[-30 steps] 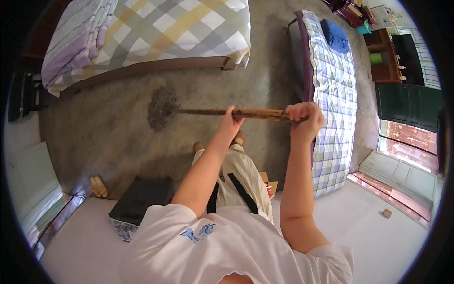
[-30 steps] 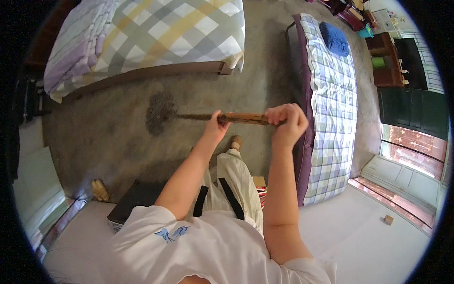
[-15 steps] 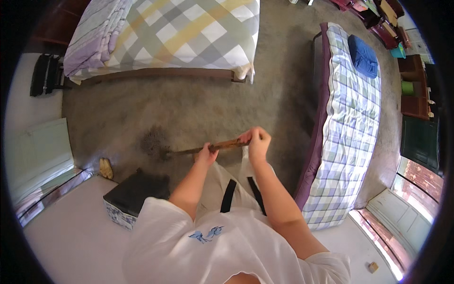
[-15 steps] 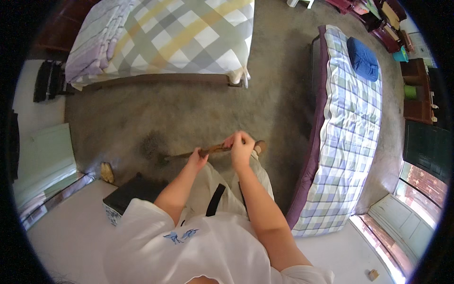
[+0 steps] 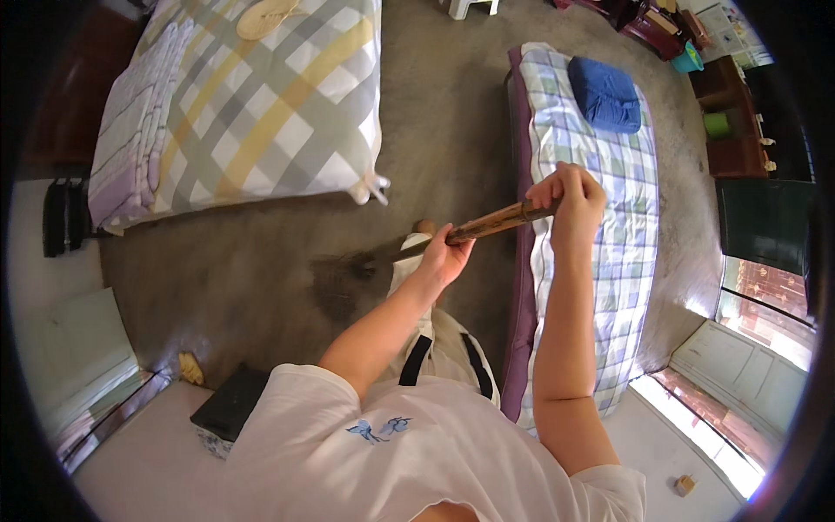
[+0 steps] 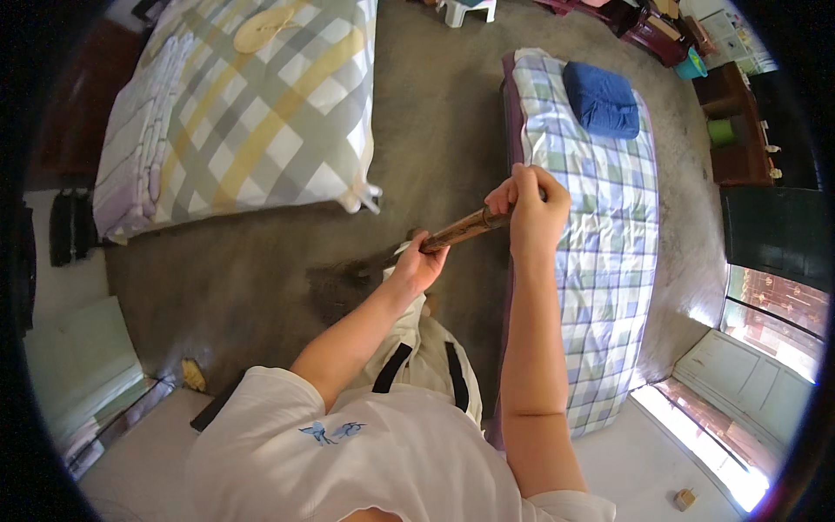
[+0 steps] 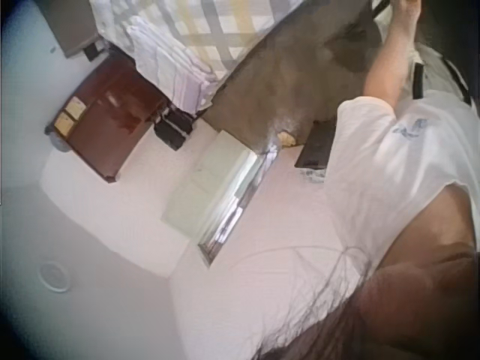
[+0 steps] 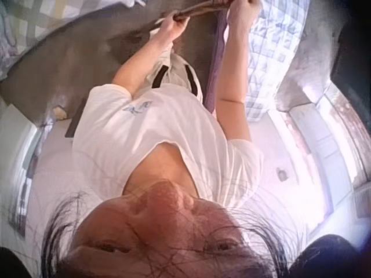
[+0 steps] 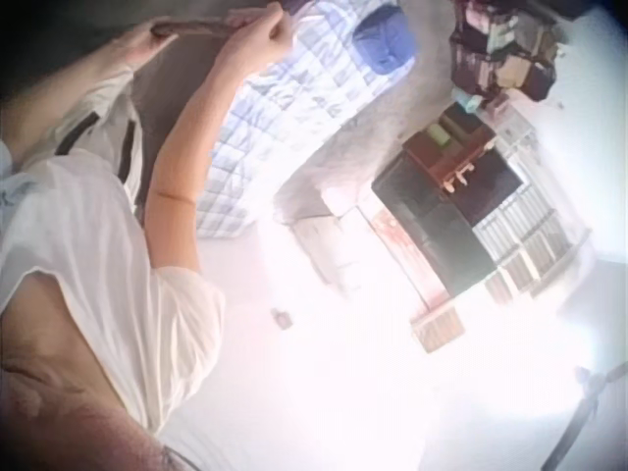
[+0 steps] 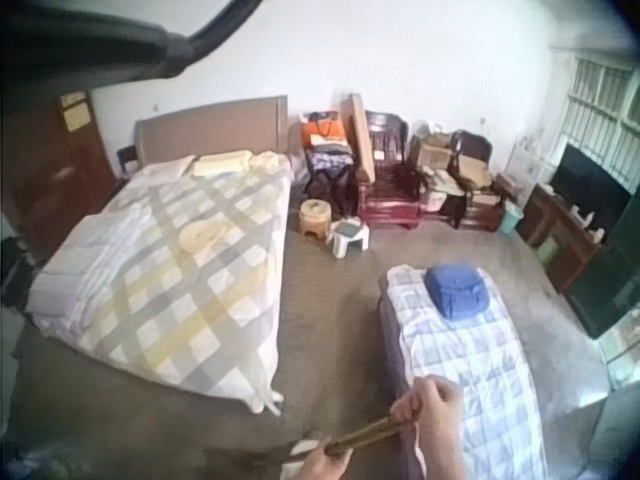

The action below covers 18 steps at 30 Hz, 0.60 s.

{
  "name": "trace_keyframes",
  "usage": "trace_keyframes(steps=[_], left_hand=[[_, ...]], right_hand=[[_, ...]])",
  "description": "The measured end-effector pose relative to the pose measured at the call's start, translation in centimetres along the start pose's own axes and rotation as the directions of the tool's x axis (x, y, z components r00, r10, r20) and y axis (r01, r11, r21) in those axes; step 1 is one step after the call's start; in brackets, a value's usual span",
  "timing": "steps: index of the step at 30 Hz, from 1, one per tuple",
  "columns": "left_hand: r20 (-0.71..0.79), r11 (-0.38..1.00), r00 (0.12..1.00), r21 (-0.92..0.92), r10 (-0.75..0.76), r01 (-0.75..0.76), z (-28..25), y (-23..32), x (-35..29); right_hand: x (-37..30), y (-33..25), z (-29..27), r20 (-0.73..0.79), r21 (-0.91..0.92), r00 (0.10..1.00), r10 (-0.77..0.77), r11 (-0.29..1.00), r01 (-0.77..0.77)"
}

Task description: The person mops the concrete floor of a bedroom using a traditional string mop. They move around furniture, including a bed and a suitcase, and briefly pick up a pair of slippers and a box to clean underneath them before placing them back.

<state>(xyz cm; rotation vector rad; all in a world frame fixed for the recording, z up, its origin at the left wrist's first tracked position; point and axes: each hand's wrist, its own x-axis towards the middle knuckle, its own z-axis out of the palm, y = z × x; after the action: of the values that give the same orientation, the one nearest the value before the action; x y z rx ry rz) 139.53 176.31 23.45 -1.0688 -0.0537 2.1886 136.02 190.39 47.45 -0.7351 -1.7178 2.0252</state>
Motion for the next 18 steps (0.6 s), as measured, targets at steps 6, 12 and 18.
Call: trace_keyframes(steps=[6, 12, 18], left_hand=[[0.208, 0.998, 0.977, -0.034, -0.045, 0.053, 13.2, 0.6, 6.7], [0.352, 0.969, 0.936, 0.232, -0.006, -0.081, 21.2, 7.5, 16.5], [0.222, 0.966, 0.941, 0.033, -0.256, 0.255, 26.1, 14.0, 25.0]], right_hand=[[8.2, -7.3, 4.7, 0.13, -0.169, 0.974, -0.185, 0.964, 0.206], [13.9, -6.7, 9.6, 0.416, -0.195, 0.869, -0.267, 0.908, 0.372], [20.1, 0.9, 9.1, 0.665, 0.022, 0.593, -0.453, 0.806, 0.592]])
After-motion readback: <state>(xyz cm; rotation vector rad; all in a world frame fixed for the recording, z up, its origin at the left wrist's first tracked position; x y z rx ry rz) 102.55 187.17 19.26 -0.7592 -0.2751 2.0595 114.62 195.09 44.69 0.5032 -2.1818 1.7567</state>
